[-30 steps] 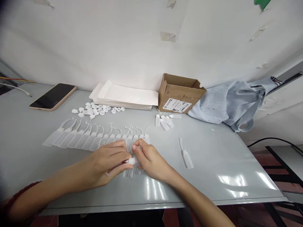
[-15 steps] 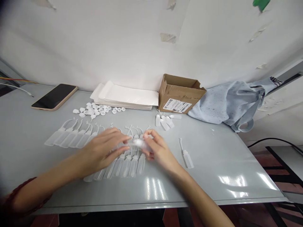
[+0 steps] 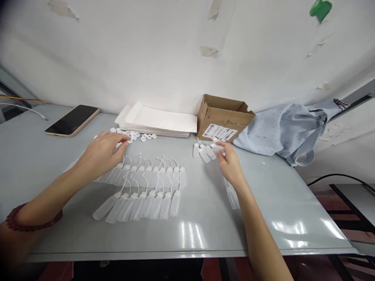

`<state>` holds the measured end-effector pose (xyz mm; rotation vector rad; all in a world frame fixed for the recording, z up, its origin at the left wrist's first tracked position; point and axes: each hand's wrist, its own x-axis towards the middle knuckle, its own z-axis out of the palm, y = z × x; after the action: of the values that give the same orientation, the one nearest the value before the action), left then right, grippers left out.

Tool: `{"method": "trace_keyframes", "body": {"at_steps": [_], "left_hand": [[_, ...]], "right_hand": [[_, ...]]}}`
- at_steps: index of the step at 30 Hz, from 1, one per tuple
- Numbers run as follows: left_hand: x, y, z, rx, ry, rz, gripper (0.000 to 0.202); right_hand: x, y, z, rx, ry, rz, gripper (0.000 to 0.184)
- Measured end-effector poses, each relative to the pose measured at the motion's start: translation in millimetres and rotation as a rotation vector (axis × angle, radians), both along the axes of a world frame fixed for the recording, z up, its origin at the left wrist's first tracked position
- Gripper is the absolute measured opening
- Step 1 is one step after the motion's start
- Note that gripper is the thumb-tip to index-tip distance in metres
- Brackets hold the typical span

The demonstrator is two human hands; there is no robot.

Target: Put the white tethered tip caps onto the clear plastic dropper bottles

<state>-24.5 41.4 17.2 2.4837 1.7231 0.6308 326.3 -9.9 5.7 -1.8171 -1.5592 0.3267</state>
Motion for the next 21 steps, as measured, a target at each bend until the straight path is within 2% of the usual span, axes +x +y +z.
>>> {"method": "trace_keyframes", "body": {"at_steps": [4,7,13,16,21], "left_hand": [[-2,5,-7.6,-0.002,0.024,-0.022,0.038],[-2,8,-13.8,0.048,0.035,-0.092,0.037],[7,16,-19.8,0.075,0.066,-0.188,0.036],[12,20,-21.7,0.036,0.086,-0.228,0.037],[17,26,-27.6,-0.024,0.124,-0.282,0.042]], "right_hand": [[1,-2,2.1,-0.039,-0.151,0.145,0.038],[6,-10,12.9,-0.060,-0.264,0.150,0.038],[23,-31,37.2,-0.338,-0.316,0.074,0.039],[31,-40,44.4,-0.425,-0.323,0.089,0.040],[38,-49,51.8,-0.664,-0.310,0.079,0.040]]}}
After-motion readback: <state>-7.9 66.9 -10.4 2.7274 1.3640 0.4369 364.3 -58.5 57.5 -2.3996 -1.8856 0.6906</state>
